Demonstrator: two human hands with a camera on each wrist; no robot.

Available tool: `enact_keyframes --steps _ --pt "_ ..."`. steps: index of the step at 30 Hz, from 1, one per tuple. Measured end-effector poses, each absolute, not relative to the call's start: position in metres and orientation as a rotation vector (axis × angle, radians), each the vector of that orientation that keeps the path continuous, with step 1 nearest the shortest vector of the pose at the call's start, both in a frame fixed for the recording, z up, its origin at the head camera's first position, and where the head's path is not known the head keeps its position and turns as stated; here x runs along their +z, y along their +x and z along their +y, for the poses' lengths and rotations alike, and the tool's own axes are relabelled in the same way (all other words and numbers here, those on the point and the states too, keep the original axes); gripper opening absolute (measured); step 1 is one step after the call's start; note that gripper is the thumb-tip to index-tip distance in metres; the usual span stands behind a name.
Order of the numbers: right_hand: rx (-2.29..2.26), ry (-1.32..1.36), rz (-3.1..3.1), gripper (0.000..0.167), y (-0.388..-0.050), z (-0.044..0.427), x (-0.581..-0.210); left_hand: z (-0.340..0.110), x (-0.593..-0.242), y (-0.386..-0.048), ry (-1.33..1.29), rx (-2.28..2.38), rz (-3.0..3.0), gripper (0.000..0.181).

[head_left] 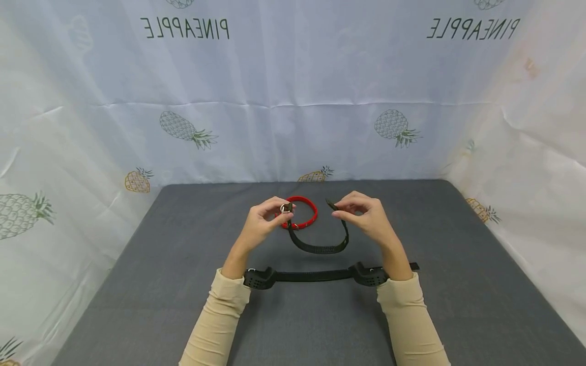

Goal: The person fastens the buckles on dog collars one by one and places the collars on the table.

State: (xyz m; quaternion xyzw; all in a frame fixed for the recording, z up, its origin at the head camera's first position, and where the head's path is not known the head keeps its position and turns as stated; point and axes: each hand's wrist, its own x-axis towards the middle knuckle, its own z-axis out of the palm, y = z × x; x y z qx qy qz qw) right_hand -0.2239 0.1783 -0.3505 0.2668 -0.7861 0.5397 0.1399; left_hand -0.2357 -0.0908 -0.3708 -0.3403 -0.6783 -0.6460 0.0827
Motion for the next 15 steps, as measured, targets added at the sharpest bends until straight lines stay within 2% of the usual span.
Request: enact_keyframes --steps 5,8,15 --pt "1.666 0.827 -2.243 0.017 -0.222 0.171 -0.349 -0.082 -0.372 -0.231 -1.093 -2.129 -1.906 0.040" --pt "1.728 0.877 -2.249 0.018 -0.221 0.169 -0.350 -0.078 -0.372 -0.228 -1.077 -2.153 -1.890 0.048" --pt "1.720 0.924 -2.285 0.014 -0.218 0.168 -0.348 -0.075 -0.372 -0.223 -1.095 -2.115 -1.988 0.034"
